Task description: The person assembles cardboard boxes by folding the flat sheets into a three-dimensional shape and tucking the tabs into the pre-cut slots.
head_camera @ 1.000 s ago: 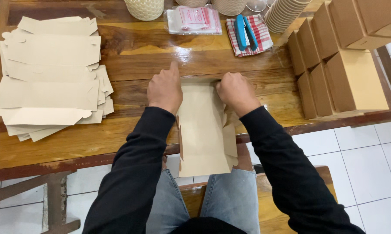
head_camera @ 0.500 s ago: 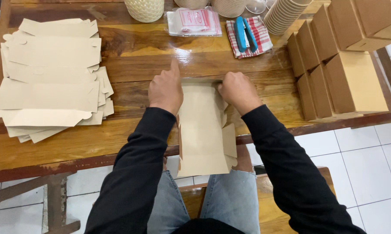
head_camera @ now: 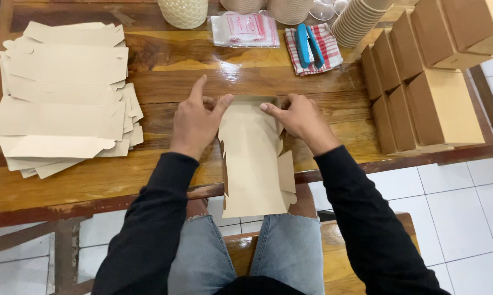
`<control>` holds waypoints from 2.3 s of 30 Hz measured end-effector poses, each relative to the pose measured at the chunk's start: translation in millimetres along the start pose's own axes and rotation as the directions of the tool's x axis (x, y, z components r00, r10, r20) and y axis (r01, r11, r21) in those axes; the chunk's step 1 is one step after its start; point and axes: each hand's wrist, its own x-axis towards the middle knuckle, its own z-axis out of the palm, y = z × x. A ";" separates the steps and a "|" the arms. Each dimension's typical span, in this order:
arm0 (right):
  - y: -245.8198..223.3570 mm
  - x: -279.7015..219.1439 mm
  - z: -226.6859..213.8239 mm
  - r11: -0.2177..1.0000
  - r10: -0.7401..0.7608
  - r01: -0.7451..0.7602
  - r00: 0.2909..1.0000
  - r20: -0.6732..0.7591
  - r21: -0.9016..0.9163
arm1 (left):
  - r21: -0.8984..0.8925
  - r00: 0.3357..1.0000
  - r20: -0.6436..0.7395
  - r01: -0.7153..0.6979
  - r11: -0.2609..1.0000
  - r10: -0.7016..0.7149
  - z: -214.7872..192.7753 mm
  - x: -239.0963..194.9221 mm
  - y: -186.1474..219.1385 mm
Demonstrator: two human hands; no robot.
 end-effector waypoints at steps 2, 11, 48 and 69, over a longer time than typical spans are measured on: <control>-0.3 -16.4 -1.4 0.979 0.020 -0.031 0.998 0.052 0.203 | -0.031 0.998 -0.002 -0.069 0.997 0.069 -2.4 -26.9 -22.9; 29.0 10.6 41.5 0.768 -0.052 0.087 0.996 -0.074 0.635 | -0.159 0.949 -0.082 -0.315 0.936 0.305 -6.4 -63.1 -44.1; 28.1 -15.1 21.9 0.938 -0.156 0.150 0.988 -0.007 0.311 | -0.252 0.944 -0.126 -0.329 0.910 0.306 -10.0 -68.5 -42.1; -39.7 -62.9 74.9 0.898 -0.367 0.317 0.923 0.119 0.306 | -0.197 0.972 -0.161 -0.199 0.960 0.169 -4.5 -60.5 -42.6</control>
